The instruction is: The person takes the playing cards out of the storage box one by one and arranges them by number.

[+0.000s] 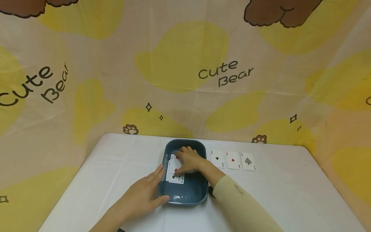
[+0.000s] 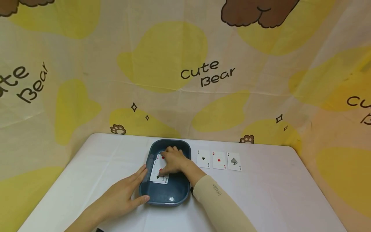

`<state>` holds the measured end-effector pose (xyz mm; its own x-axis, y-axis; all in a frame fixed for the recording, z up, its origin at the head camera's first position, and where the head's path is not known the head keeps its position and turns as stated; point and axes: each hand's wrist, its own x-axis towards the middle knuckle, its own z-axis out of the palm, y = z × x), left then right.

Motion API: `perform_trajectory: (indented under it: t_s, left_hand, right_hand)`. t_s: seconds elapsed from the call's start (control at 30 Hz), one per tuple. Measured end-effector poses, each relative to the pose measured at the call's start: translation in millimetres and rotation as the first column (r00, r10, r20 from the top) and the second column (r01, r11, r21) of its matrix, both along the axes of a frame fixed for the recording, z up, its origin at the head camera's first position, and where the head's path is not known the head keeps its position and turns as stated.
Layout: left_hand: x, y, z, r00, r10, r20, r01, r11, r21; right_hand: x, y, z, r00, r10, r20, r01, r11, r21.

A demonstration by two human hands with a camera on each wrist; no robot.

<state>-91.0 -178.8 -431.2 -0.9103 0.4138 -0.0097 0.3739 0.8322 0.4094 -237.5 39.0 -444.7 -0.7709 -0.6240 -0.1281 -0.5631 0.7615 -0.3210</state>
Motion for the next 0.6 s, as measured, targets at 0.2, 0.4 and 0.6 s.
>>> perform_trajectory:
  t_s: [0.2, 0.4, 0.6]
  left_hand:
    - [-0.5, -0.5, 0.2, 1.000, -0.002, -0.002, 0.002, 1.000, -0.008]
    - [-1.4, -0.2, 0.3, 1.000, -0.005, 0.000, 0.005, 1.000, -0.008]
    - [-1.1, -0.1, 0.5, 1.000, 0.000, 0.016, 0.000, 1.000, -0.004]
  right_hand:
    - [-2.3, 1, -1.9, 1.000, 0.007, 0.006, -0.006, 1.000, -0.021]
    - [-2.8, 1, 1.2, 0.998, -0.009, 0.058, 0.014, 0.996, -0.084]
    - [0.6, 4, 11.4, 0.997, 0.000, 0.075, 0.010, 0.992, -0.125]
